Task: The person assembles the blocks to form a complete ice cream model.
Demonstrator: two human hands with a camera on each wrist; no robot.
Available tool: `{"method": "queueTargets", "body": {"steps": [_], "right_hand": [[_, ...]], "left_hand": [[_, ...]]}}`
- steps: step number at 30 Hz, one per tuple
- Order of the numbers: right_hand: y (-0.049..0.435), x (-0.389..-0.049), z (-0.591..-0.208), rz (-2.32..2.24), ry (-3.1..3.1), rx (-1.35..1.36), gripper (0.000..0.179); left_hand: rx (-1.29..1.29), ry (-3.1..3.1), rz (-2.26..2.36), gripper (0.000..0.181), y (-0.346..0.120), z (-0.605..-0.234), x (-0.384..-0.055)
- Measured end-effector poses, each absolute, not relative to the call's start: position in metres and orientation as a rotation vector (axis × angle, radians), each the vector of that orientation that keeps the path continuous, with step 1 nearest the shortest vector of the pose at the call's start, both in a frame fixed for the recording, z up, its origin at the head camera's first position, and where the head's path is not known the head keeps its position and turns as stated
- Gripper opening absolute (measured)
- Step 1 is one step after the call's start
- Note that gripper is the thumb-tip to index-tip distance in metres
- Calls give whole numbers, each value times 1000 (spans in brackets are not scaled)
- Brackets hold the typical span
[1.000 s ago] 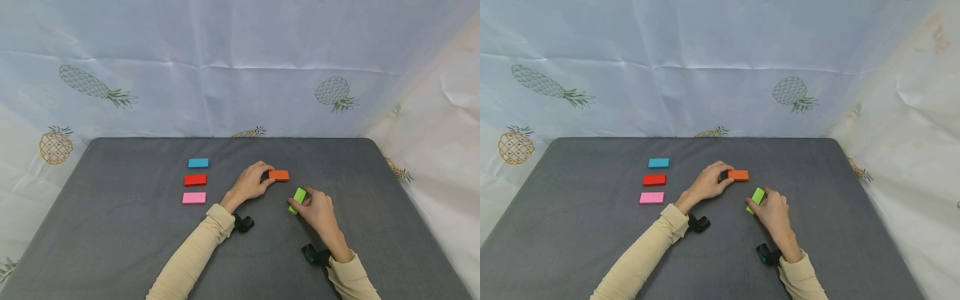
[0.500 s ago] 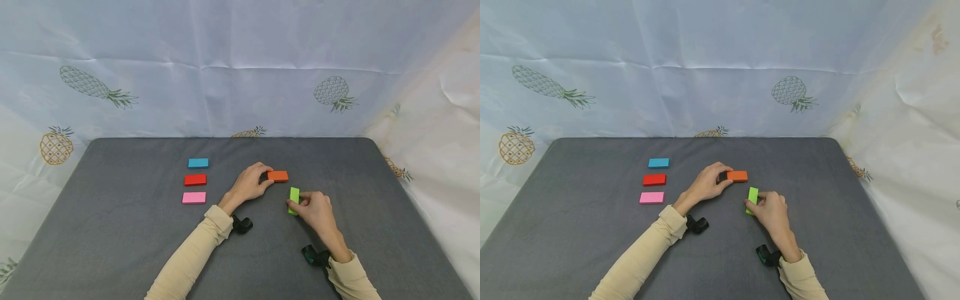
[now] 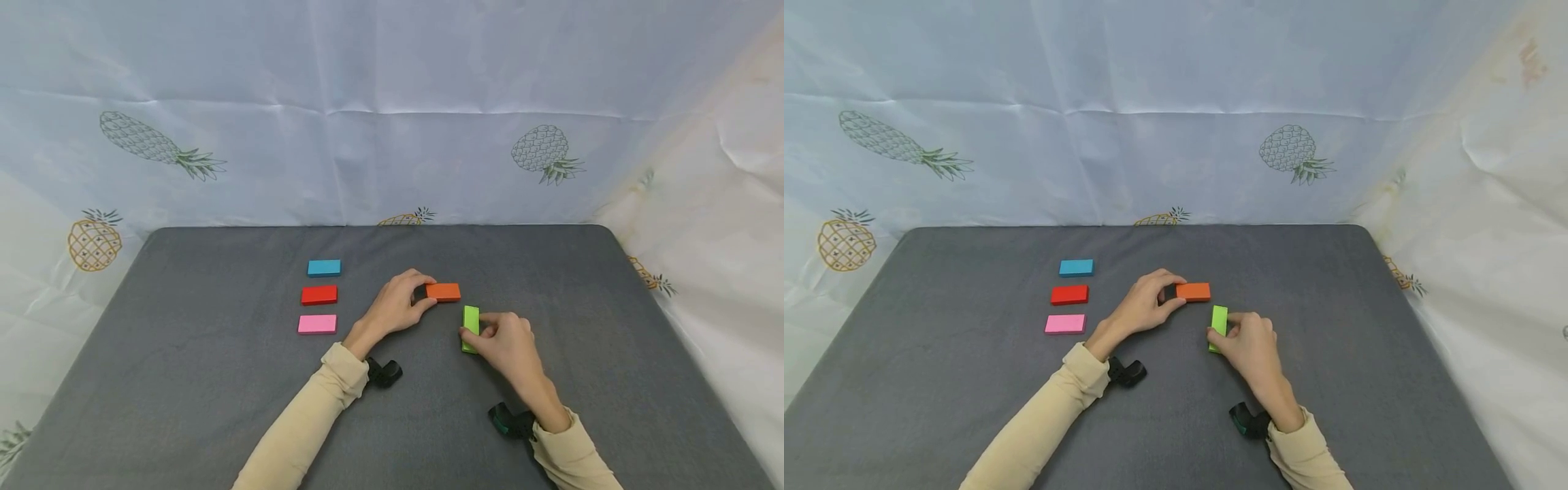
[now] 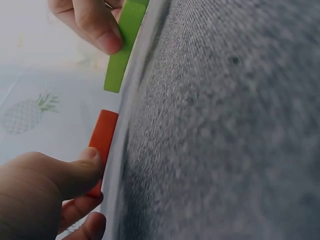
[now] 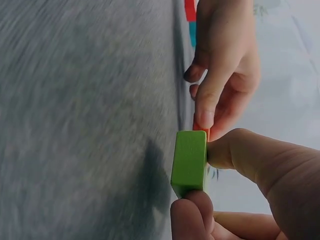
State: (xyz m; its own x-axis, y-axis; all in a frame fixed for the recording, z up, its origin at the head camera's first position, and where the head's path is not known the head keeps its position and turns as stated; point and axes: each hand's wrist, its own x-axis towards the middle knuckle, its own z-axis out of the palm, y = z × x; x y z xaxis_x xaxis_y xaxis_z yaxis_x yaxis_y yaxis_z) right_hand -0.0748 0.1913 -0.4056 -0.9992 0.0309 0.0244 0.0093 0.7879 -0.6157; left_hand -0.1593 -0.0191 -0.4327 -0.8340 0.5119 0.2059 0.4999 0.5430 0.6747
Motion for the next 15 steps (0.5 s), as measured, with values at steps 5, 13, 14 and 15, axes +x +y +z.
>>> {"method": "queueTargets", "body": {"steps": [5,13,14,15], "right_hand": [[181,-72,-403,1045,-2944,0,39],[162,-67,-400,1095,-2960,37,38],[160,-67,-401,1099,-2960,42,38],[158,-66,-400,1108,-2959,51,37]], "left_hand": [[888,2750,1208,33,-28,-433,-156],[867,2746,1222,33,-42,-430,-149],[865,2745,1221,33,-44,-429,-148],[863,2746,1218,33,-46,-429,-147]]}}
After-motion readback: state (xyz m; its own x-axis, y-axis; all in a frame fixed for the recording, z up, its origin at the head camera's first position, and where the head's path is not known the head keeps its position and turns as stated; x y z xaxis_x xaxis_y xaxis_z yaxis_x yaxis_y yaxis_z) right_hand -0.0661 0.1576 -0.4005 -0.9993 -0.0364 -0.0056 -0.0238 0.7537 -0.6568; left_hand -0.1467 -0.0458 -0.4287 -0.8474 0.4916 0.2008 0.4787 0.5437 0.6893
